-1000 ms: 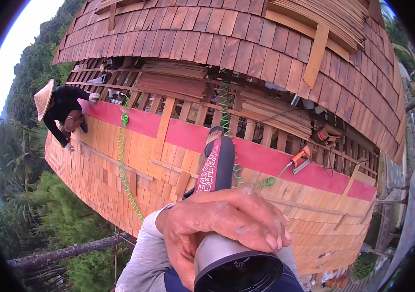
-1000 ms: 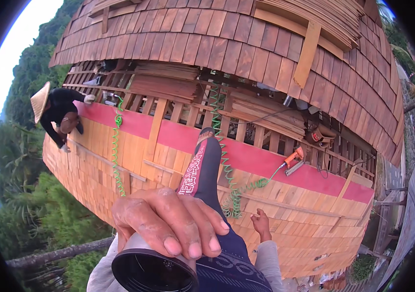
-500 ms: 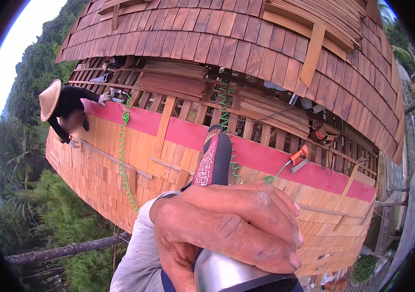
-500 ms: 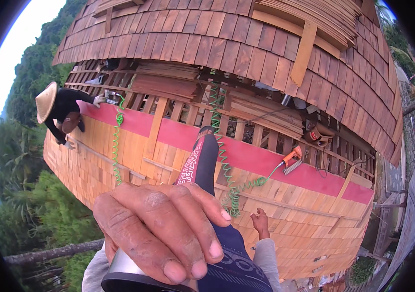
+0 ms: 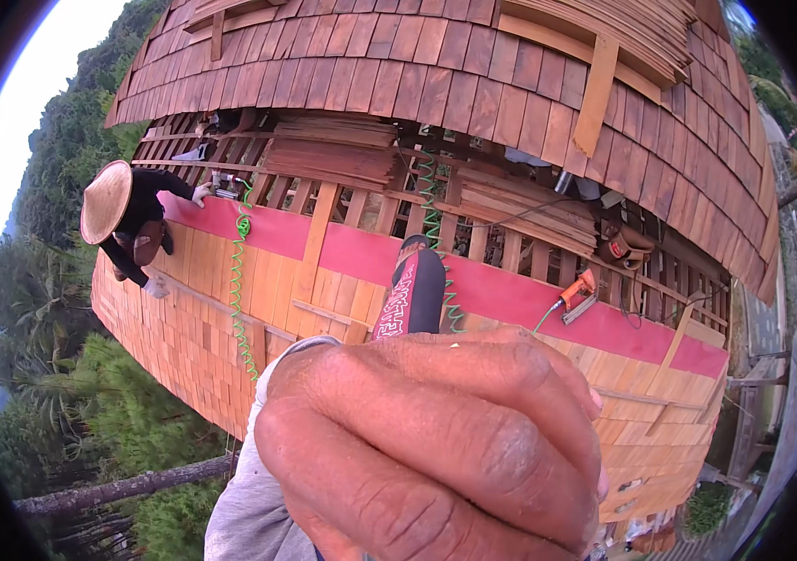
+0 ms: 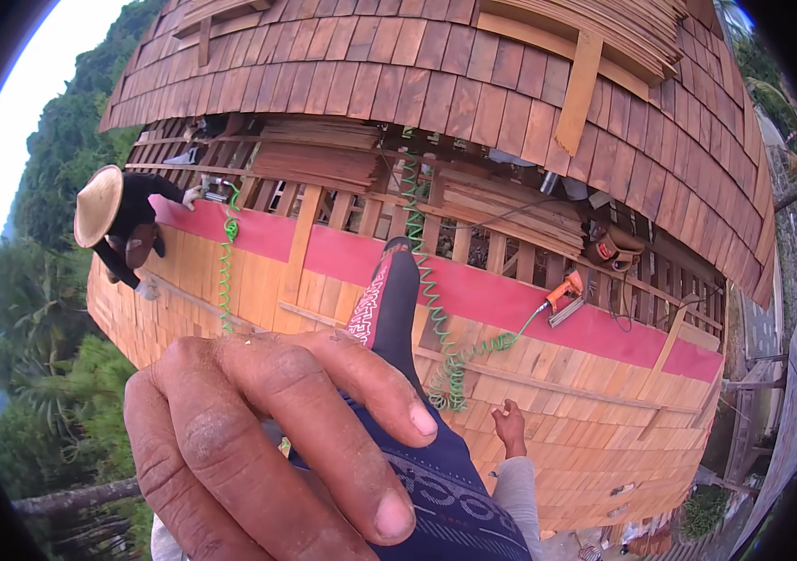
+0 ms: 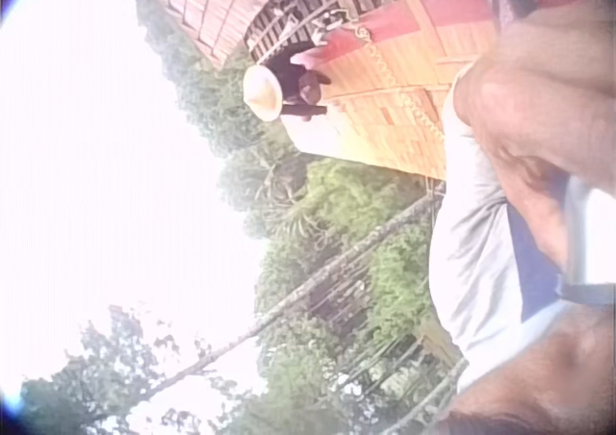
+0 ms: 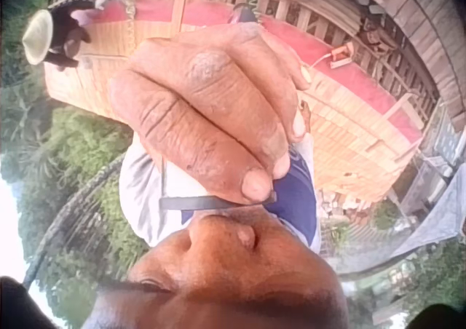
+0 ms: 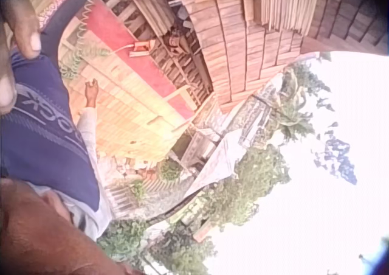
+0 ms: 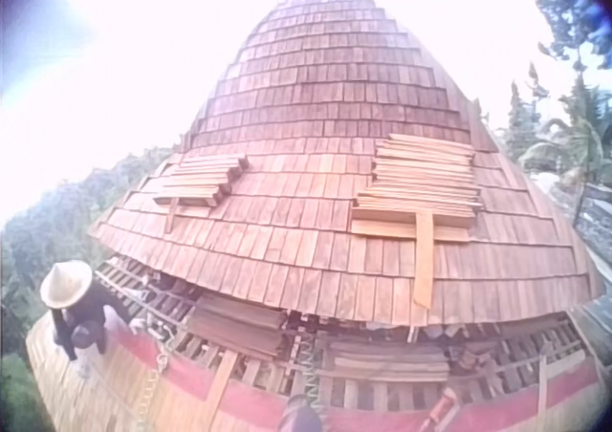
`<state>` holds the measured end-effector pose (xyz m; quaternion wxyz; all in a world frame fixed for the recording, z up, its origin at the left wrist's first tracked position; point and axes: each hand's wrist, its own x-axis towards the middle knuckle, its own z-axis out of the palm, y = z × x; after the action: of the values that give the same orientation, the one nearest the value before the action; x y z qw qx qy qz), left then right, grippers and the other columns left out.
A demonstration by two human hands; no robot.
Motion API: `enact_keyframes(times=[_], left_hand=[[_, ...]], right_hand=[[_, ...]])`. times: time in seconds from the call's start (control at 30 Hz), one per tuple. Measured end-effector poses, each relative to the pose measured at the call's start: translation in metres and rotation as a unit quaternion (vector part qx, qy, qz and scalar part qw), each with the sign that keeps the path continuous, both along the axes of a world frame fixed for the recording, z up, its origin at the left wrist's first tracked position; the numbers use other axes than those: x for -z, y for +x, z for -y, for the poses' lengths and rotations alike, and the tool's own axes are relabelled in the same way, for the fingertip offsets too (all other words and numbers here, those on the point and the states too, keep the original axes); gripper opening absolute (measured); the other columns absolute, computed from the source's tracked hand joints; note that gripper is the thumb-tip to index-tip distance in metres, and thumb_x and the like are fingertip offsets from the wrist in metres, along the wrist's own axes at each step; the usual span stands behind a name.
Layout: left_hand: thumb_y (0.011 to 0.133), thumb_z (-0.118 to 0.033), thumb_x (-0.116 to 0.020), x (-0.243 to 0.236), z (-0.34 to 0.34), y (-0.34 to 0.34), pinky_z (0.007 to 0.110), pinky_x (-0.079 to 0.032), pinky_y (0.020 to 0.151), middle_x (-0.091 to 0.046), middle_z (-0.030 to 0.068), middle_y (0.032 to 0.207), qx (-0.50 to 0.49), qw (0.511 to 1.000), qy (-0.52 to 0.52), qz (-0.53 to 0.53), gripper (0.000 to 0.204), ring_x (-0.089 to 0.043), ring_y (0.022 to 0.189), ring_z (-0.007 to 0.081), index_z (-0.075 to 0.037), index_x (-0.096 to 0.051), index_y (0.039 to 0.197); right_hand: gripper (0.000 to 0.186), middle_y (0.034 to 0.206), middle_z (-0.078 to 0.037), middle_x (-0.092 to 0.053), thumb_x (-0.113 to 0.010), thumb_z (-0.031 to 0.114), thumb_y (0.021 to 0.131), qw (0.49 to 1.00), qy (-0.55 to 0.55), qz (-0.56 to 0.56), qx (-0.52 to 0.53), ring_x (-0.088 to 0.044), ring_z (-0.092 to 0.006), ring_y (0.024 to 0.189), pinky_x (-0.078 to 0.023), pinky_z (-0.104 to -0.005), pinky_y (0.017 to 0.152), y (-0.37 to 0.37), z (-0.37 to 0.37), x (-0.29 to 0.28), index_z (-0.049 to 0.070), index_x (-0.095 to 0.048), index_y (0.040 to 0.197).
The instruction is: The person installs wooden shingles on a roof using a nail gun, positioning shingles along a guide line and then opening a container.
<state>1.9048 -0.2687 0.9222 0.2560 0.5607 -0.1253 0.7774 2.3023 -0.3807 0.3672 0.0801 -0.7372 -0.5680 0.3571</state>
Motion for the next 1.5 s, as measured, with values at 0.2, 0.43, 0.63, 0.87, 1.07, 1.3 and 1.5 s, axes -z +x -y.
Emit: enact_keyframes(times=[0.2,0.43,0.63,0.87,1.07,1.3,1.5], left_hand=[[0.082,-0.014,-0.088,-0.013,0.000,0.012,0.036,-0.058,0.080,-0.075,0.0135,0.092,-0.038,0.999,0.000,0.001,0.020,-0.070,0.085,0.0252,-0.003,-0.079,0.095],[0.080,-0.015,-0.089,-0.023,-0.005,0.012,0.033,-0.058,0.070,-0.075,0.0146,0.089,-0.038,0.999,0.022,0.020,0.023,-0.070,0.082,0.0252,0.000,-0.079,0.095],[0.092,-0.026,-0.077,-0.034,-0.009,-0.031,0.039,-0.058,0.066,-0.072,0.0258,0.091,0.052,0.991,0.024,-0.120,0.039,-0.070,0.077,0.0333,0.013,-0.074,0.099],[0.089,-0.014,-0.079,-0.019,0.013,-0.024,0.041,-0.064,0.073,-0.074,0.0198,0.089,0.077,0.960,-0.258,-0.072,0.013,-0.073,0.078,0.0316,-0.003,-0.077,0.095],[0.088,-0.009,-0.079,0.018,0.004,-0.044,0.041,-0.067,0.068,-0.069,0.0217,0.090,-0.014,0.939,-0.326,-0.111,0.028,-0.074,0.078,0.0330,0.005,-0.069,0.111],[0.050,-0.025,-0.103,0.077,0.012,-0.090,0.044,-0.056,0.099,-0.064,0.0199,0.120,-0.040,0.918,-0.372,-0.132,0.099,-0.071,0.110,0.0355,0.010,-0.059,0.132],[0.054,-0.030,-0.102,0.079,0.039,-0.096,0.046,-0.058,0.099,-0.065,0.0209,0.122,-0.181,0.882,-0.409,-0.147,0.098,-0.068,0.117,0.0365,0.005,-0.055,0.132]], right_hand=[[0.063,0.130,-0.024,-0.067,-0.078,0.031,0.088,0.998,-0.039,-0.040,0.038,-0.071,-0.0333,0.111,-0.054,-0.0409,0.099,-0.011,-0.001,-0.013,0.001,-0.057,0.139],[0.064,0.132,-0.024,-0.066,-0.078,0.030,0.089,0.997,-0.045,-0.058,0.039,-0.072,-0.0310,0.108,-0.055,-0.0398,0.097,-0.011,-0.003,-0.019,0.000,-0.055,0.140],[0.063,0.135,-0.026,-0.064,-0.078,0.028,0.089,0.996,-0.042,-0.065,0.047,-0.072,-0.0318,0.108,-0.056,-0.0407,0.097,-0.001,0.015,-0.017,-0.001,-0.055,0.140],[0.062,0.132,-0.027,-0.065,-0.079,0.028,0.088,0.996,-0.046,-0.049,0.053,-0.066,-0.0358,0.121,-0.054,-0.0420,0.101,0.015,0.041,-0.008,-0.003,-0.056,0.137],[0.058,0.137,-0.022,-0.063,-0.068,0.029,0.096,0.995,-0.085,-0.046,0.019,-0.061,-0.0316,0.128,-0.053,-0.0400,0.103,0.000,0.028,-0.014,-0.004,-0.053,0.141],[0.063,0.130,-0.024,-0.066,-0.077,0.024,0.089,0.990,-0.084,-0.076,0.078,-0.066,-0.0286,0.118,-0.055,-0.0380,0.097,0.021,0.043,0.001,-0.006,-0.054,0.139],[0.063,0.125,-0.020,-0.068,-0.076,0.024,0.089,0.988,-0.113,-0.092,0.040,-0.069,-0.0257,0.105,-0.058,-0.0349,0.087,0.043,0.035,0.031,-0.006,-0.053,0.140]])
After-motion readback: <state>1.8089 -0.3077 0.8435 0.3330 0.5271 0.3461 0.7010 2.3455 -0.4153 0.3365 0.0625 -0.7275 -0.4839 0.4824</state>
